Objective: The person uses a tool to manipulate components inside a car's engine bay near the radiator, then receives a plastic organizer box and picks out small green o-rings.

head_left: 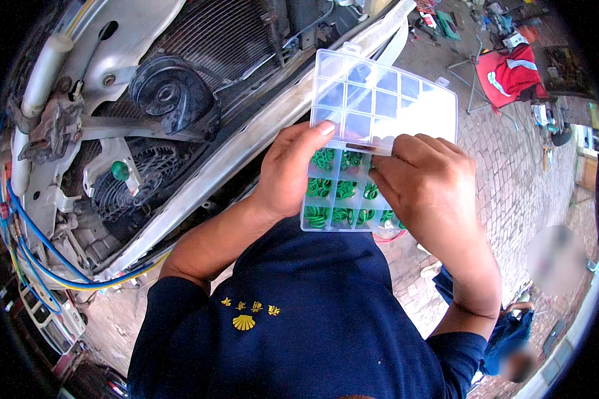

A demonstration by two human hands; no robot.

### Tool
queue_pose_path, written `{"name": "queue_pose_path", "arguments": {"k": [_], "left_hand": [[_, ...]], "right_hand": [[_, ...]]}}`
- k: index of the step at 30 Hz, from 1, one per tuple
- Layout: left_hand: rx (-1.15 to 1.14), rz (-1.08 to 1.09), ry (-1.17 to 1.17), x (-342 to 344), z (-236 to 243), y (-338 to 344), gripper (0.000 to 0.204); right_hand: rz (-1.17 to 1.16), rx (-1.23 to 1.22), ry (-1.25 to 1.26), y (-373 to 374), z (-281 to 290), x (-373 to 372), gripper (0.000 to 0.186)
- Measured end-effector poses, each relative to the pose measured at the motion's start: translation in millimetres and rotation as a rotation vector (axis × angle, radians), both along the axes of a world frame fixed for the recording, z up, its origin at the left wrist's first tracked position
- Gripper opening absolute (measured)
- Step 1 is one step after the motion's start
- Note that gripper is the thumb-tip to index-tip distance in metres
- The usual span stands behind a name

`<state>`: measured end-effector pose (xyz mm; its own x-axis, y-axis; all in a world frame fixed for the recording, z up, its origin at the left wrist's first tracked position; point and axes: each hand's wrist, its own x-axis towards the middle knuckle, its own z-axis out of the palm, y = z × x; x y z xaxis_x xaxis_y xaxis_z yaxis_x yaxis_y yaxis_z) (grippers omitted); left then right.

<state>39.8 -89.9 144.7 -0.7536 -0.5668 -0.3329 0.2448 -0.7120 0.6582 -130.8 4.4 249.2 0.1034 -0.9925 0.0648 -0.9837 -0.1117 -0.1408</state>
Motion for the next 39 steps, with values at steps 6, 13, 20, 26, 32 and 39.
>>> {"name": "queue_pose_path", "arguments": {"k": [6,13,20,26,32,39], "left_hand": [[-0.009,0.005,0.022,-1,-6,3,0.035],[0.004,-0.015,-0.038,1,-3,2,0.043],[0.03,-0.015,0.038,3,0,-1,0.039],[-0.014,-0.126,0.078,0,2,-6,0.042],[-0.057,-0.149,0.031,-1,3,-3,0.045],[-0.141,-0.139,-0.006,-3,7,-3,0.05]], "right_hand": [[0.13,0.014,-0.032,-4,-9,-5,0.009],[0.113,0.01,-0.132,4,-3,-6,0.012],[-0.094,0.014,-0.363,17,15,-14,0.012],[-0.388,0.01,-0.374,23,26,-48,0.008],[-0.294,0.068,-0.363,25,17,-53,0.007],[-0.22,-0.005,-0.451,29,14,-60,0.01]]}}
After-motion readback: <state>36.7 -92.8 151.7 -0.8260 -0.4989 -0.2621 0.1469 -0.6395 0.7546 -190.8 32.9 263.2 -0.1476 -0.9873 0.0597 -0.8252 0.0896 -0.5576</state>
